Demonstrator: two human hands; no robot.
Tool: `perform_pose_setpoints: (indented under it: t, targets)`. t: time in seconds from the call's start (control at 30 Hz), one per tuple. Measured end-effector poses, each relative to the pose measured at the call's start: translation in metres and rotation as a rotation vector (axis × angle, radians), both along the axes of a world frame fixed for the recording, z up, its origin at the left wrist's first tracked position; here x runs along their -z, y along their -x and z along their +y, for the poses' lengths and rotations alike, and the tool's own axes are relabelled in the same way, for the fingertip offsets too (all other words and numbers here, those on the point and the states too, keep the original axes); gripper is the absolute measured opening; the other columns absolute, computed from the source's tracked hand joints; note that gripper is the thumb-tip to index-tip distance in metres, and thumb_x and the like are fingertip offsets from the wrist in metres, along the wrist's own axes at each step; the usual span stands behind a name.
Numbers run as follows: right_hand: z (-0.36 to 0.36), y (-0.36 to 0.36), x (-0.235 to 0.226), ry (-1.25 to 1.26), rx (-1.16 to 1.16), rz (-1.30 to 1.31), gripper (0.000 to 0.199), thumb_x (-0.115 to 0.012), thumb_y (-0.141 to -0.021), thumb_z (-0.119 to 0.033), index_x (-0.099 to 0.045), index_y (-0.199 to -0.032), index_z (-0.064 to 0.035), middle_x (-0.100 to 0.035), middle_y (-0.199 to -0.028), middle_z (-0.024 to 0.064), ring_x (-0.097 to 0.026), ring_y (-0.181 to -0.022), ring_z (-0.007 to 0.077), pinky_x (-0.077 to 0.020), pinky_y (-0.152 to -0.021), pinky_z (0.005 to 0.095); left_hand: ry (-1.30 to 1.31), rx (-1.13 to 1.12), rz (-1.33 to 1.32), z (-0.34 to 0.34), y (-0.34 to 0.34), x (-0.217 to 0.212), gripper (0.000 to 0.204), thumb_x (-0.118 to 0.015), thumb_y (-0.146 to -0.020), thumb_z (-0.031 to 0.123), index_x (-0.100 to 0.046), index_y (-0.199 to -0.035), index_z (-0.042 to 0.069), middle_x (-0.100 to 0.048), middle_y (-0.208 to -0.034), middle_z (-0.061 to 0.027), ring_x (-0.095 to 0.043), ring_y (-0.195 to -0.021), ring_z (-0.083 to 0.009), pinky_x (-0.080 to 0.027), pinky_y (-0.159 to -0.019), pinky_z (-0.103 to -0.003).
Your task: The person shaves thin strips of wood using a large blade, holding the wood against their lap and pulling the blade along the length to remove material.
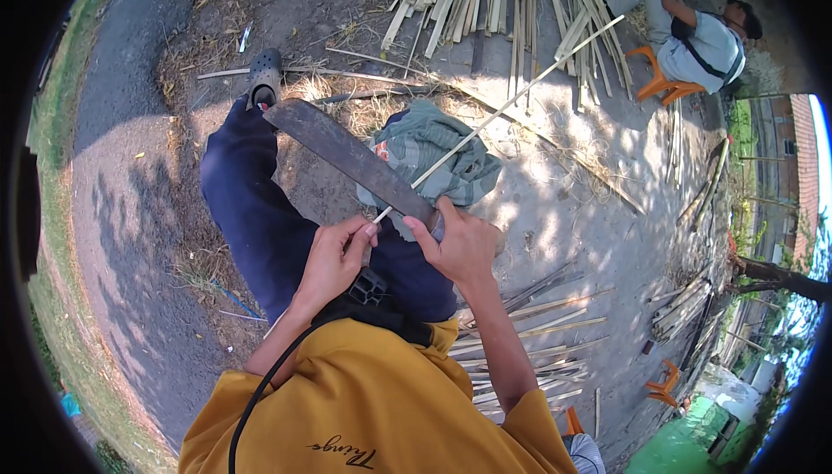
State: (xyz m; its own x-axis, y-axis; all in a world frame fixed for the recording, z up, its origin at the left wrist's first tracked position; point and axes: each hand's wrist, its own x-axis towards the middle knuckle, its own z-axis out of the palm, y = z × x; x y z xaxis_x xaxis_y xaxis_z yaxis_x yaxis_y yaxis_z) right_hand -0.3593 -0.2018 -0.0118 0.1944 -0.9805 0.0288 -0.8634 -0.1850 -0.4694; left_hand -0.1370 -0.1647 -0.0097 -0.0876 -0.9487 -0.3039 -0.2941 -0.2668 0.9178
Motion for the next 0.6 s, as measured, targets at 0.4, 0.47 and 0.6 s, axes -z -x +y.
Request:
perform_pose_setpoints:
  t: [0.4, 0.47, 0.6]
  targets:
    - [0.002, 0.000, 0.007, 0.038, 0.063, -0.021, 0.056, -0.070, -0.096, -0.058, -0.071, -0.104, -0.0030, -0.070, -0.071, 0.0214, -0.070, -0.064, 0.0430, -0.0516, -0.057, 0.0502, -0.034, -0.026, -0.193, 0.081, -0.073, -0.031, 0.020, -0.066, -0.104, 0.011, -0.068, -0.087, 0.001, -0.056, -0.059, -0.0084, -0.047, -0.046, -0.0156, -0.034, -0.048, -0.033]
    - [0.001, -0.001, 0.009, 0.053, 0.077, -0.007, 0.054, -0.070, -0.096, -0.057, -0.071, -0.103, -0.0032, -0.070, -0.070, 0.0210, -0.070, -0.064, 0.0426, -0.0513, -0.057, 0.0491, -0.047, -0.020, -0.220, 0.095, -0.087, -0.036, 0.020, -0.066, -0.104, 0.011, -0.068, -0.087, 0.001, -0.056, -0.059, -0.0084, -0.047, -0.046, -0.0148, -0.034, -0.048, -0.033]
    - [0.003, -0.001, 0.012, 0.055, 0.085, -0.048, 0.054, -0.070, -0.096, -0.056, -0.070, -0.104, -0.0032, -0.069, -0.069, 0.0206, -0.070, -0.063, 0.0420, -0.0507, -0.056, 0.0481, -0.076, -0.007, -0.279, 0.108, -0.102, -0.044, 0.020, -0.066, -0.104, 0.012, -0.068, -0.087, 0.002, -0.056, -0.059, -0.0090, -0.046, -0.046, -0.0145, -0.033, -0.048, -0.034]
